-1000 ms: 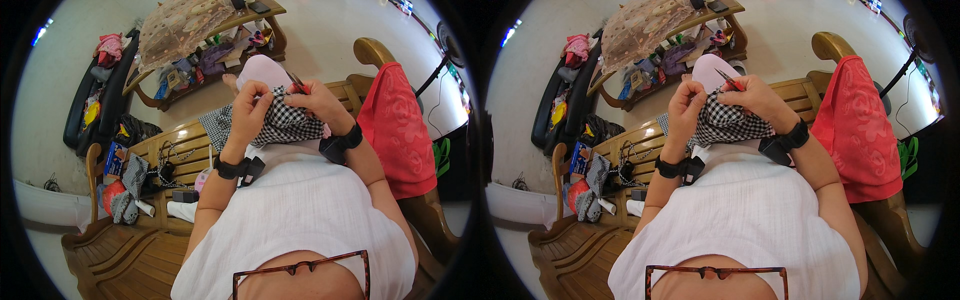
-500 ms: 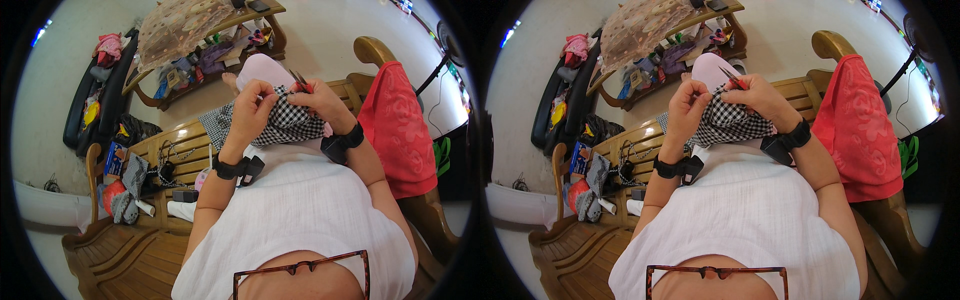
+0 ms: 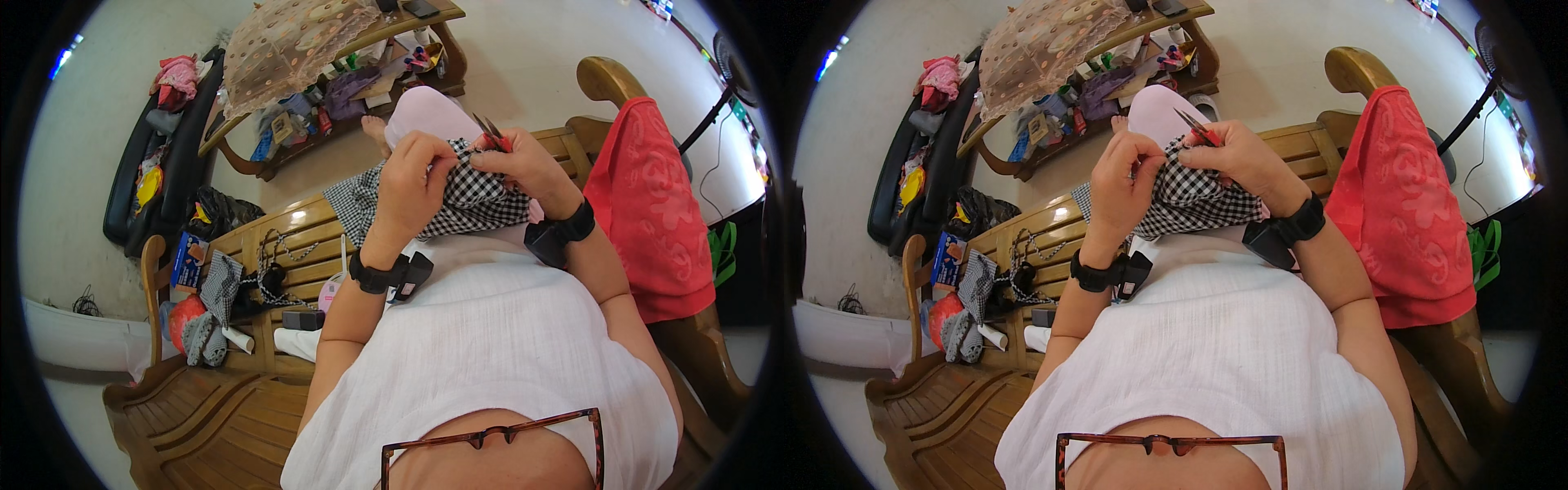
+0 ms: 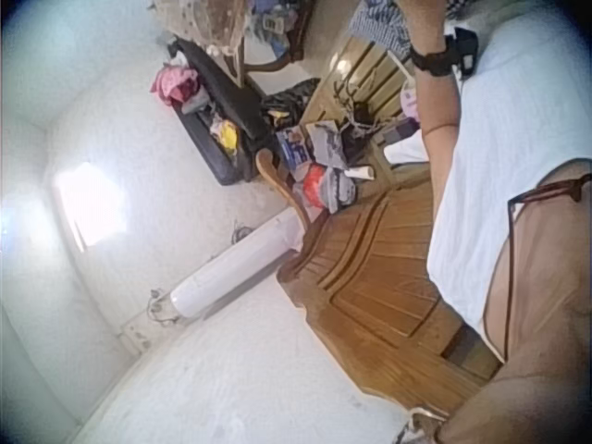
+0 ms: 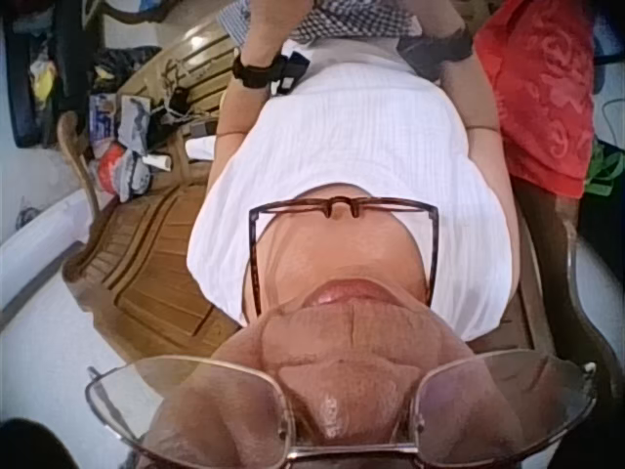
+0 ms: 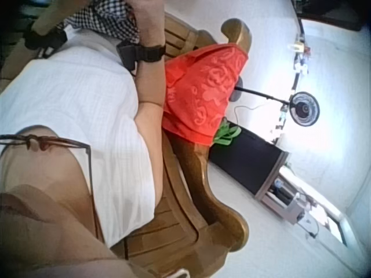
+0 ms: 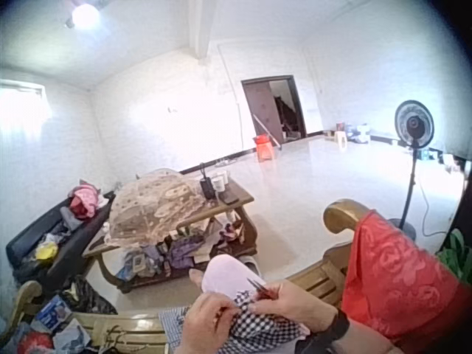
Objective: The person is using scissors to trim or unpick stitches on a black and white checkered fabric item while sitting on a wooden bench.
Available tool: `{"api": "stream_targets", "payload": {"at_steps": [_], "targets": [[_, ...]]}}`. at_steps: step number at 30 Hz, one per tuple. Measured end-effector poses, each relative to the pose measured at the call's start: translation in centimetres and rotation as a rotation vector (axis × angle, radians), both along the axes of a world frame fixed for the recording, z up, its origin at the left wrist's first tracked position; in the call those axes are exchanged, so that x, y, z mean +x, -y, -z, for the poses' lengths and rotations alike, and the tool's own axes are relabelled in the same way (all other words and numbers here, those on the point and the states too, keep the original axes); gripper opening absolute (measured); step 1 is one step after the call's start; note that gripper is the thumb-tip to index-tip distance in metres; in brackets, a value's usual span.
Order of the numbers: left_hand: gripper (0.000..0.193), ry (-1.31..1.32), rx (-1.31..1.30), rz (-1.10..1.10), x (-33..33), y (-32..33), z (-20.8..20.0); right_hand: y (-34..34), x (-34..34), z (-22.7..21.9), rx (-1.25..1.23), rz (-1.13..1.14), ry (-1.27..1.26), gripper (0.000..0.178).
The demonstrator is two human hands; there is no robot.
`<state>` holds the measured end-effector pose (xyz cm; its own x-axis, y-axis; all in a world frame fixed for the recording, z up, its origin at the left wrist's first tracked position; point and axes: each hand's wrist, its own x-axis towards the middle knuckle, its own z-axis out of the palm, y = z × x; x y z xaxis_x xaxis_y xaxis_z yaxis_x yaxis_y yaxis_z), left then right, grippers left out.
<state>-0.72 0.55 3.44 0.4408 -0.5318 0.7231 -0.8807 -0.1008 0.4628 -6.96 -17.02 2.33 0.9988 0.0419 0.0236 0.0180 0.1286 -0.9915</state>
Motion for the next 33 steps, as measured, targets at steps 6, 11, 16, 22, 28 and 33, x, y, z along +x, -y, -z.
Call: {"api": "stream_targets", "payload": {"at_steps": [6, 11, 16, 22, 28, 33], "targets": [[0.007, -0.442, -0.190, 0.069, 1.6, -0.6, 1.7, 0.1, 0.0, 0.3, -0.039, 0.023, 0.011, 0.016], [0.005, -0.300, 0.045, 0.053, 0.2, -0.4, 0.1, 0.2, 0.2, 0.5, -0.054, -0.002, 0.009, 0.018], [0.004, -0.583, -0.108, 0.150, 1.3, -0.6, 1.4, -0.4, -0.2, -0.2, -0.093, 0.043, 0.069, 0.019], [0.002, -0.672, -0.256, 0.266, 1.2, 0.1, 0.8, -0.4, 0.7, 1.0, -0.217, 0.110, 0.286, 0.019], [0.005, -0.604, -0.025, 0.275, -0.2, -0.3, 0.3, -0.8, 0.5, 0.6, -0.262, 0.246, 0.402, 0.018], [0.007, -0.528, -0.002, 0.254, -0.3, -0.4, 0.9, -0.4, 1.1, 2.0, -0.253, 0.205, 0.542, 0.025]]}}
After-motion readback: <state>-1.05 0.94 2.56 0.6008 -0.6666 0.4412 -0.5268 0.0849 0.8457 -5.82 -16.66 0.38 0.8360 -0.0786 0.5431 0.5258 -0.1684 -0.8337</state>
